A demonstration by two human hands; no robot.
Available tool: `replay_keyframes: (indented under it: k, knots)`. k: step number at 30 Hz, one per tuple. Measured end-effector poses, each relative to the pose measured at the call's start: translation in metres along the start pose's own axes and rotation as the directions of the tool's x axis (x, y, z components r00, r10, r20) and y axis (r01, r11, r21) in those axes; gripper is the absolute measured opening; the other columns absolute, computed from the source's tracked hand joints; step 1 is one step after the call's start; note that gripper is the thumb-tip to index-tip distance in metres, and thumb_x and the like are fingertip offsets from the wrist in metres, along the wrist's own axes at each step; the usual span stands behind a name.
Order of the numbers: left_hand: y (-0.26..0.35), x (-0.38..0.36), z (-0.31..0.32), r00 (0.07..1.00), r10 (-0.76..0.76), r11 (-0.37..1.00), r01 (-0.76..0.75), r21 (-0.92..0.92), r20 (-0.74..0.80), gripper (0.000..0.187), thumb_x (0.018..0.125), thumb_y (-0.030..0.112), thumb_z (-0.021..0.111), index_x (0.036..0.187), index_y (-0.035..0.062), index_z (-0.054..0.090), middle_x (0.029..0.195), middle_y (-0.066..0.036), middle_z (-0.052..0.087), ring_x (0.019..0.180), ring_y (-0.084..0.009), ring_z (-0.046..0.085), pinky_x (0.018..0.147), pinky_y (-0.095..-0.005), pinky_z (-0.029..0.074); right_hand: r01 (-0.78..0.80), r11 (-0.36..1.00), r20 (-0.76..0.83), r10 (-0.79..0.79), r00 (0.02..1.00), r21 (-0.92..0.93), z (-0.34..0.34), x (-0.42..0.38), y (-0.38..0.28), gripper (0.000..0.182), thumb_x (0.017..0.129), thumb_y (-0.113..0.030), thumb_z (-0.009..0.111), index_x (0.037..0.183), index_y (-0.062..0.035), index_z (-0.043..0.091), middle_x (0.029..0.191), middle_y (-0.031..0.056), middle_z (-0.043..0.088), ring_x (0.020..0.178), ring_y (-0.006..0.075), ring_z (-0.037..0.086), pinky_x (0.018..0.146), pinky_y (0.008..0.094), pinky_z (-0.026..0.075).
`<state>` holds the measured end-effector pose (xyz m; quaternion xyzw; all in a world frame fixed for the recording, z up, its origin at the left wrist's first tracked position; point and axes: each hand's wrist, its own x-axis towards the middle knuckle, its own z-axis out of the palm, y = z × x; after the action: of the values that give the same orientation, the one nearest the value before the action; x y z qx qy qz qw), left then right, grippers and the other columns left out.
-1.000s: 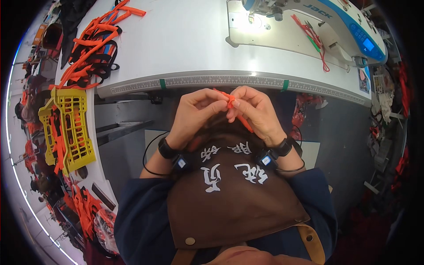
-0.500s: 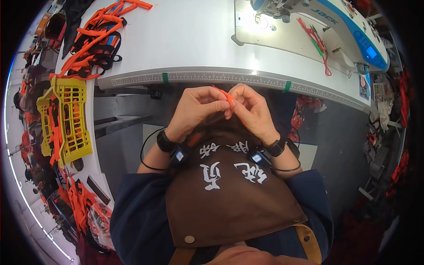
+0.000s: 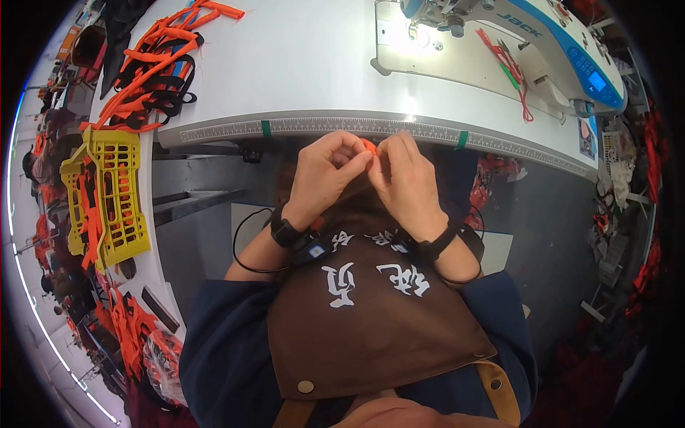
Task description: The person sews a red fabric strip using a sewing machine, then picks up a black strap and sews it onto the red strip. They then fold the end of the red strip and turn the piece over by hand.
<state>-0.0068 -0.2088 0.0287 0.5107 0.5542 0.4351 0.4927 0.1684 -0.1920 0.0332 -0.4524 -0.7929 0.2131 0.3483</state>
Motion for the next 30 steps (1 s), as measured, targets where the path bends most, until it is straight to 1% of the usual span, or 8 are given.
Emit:
replay_keyframes:
  k: [7, 13, 16, 19, 20, 22, 25, 30]
  knots:
    - [0.002, 0.010, 0.002, 0.995, 0.103, 0.933, -0.093, 0.348, -0.009, 0.004, 0.093, 0.002, 0.076, 0.093, 0.0005, 0.072, 0.087, 0.001, 0.072, 0.078, -0.0037, 0.064, 0.072, -0.0217, 0.054, 0.175, 0.980, -0.087, -0.183, 0.979, -0.096, 0.014, -0.003, 0.014, 0.018, 0.089, -0.003, 0.075, 0.097, -0.0024, 0.059, 0.095, 0.0130, 0.058, 0.073, 0.0306, 0.066, 0.062, 0.0395, 0.056]
    - [-0.008, 0.016, 0.014, 0.994, 0.038, 0.999, -0.035, 0.026, -0.099, 0.008, 0.094, 0.005, 0.075, 0.099, 0.0004, 0.070, 0.086, -0.006, 0.074, 0.075, -0.0099, 0.070, 0.069, -0.0265, 0.057, 0.176, 0.983, -0.140, -0.183, 0.973, -0.060, 0.013, 0.001, 0.021, 0.019, 0.088, -0.001, 0.076, 0.097, -0.0018, 0.059, 0.094, 0.0121, 0.059, 0.073, 0.0301, 0.066, 0.062, 0.0389, 0.056]
    - [-0.008, 0.015, 0.013, 0.994, 0.091, 0.996, -0.089, 0.029, -0.066, 0.012, 0.095, -0.001, 0.074, 0.106, -0.0013, 0.070, 0.098, -0.003, 0.074, 0.084, -0.0066, 0.067, 0.079, -0.0236, 0.056, 0.067, 0.991, -0.137, -0.050, 0.989, 0.120, 0.006, 0.005, 0.023, 0.018, 0.089, 0.000, 0.075, 0.096, -0.0018, 0.059, 0.091, 0.0118, 0.059, 0.072, 0.0290, 0.066, 0.062, 0.0378, 0.055]
    - [0.001, 0.007, 0.016, 0.949, 0.307, 0.944, -0.294, 0.152, -0.071, 0.016, 0.094, -0.001, 0.077, 0.109, -0.0012, 0.070, 0.100, -0.003, 0.075, 0.087, -0.0063, 0.067, 0.082, -0.0235, 0.055, -0.009, 0.972, -0.123, 0.039, 0.992, 0.235, 0.002, 0.007, 0.026, 0.017, 0.089, 0.001, 0.074, 0.097, -0.0019, 0.059, 0.088, 0.0119, 0.059, 0.070, 0.0279, 0.065, 0.061, 0.0368, 0.054]
    - [0.002, 0.008, 0.015, 0.948, 0.312, 0.940, -0.298, 0.166, -0.067, 0.016, 0.094, -0.001, 0.077, 0.109, -0.0011, 0.071, 0.100, -0.003, 0.075, 0.088, -0.0065, 0.067, 0.083, -0.0236, 0.055, -0.018, 0.967, -0.124, 0.051, 0.991, 0.255, 0.002, 0.008, 0.026, 0.017, 0.089, 0.001, 0.074, 0.097, -0.0019, 0.059, 0.088, 0.0119, 0.059, 0.070, 0.0275, 0.065, 0.061, 0.0364, 0.054]
    - [0.003, 0.009, 0.013, 0.944, 0.324, 0.931, -0.307, 0.196, -0.059, 0.018, 0.093, -0.002, 0.077, 0.110, -0.0009, 0.071, 0.101, -0.003, 0.075, 0.090, -0.0069, 0.067, 0.084, -0.0237, 0.055, 0.034, 0.979, -0.159, -0.002, 0.987, 0.203, 0.003, 0.008, 0.024, 0.017, 0.089, 0.002, 0.074, 0.096, -0.0020, 0.059, 0.088, 0.0117, 0.060, 0.069, 0.0278, 0.065, 0.061, 0.0366, 0.054]
    - [0.001, 0.011, 0.009, 0.968, 0.246, 0.966, -0.240, 0.100, -0.054, 0.017, 0.093, -0.002, 0.076, 0.109, 0.0000, 0.072, 0.098, -0.002, 0.075, 0.090, -0.0070, 0.067, 0.084, -0.0233, 0.054, 0.082, 0.989, -0.182, -0.059, 0.982, 0.121, 0.000, 0.009, 0.023, 0.017, 0.089, 0.001, 0.075, 0.096, -0.0022, 0.059, 0.089, 0.0116, 0.060, 0.070, 0.0287, 0.066, 0.061, 0.0374, 0.055]
    - [0.011, 0.015, -0.001, 0.952, 0.306, 0.922, -0.296, 0.248, -0.005, 0.013, 0.091, 0.000, 0.078, 0.103, 0.0019, 0.073, 0.094, -0.003, 0.074, 0.086, -0.0088, 0.067, 0.081, -0.0239, 0.054, 0.168, 0.985, -0.177, -0.170, 0.969, -0.028, -0.003, 0.010, 0.015, 0.019, 0.088, 0.000, 0.077, 0.097, -0.0026, 0.060, 0.092, 0.0117, 0.061, 0.071, 0.0310, 0.066, 0.062, 0.0396, 0.056]
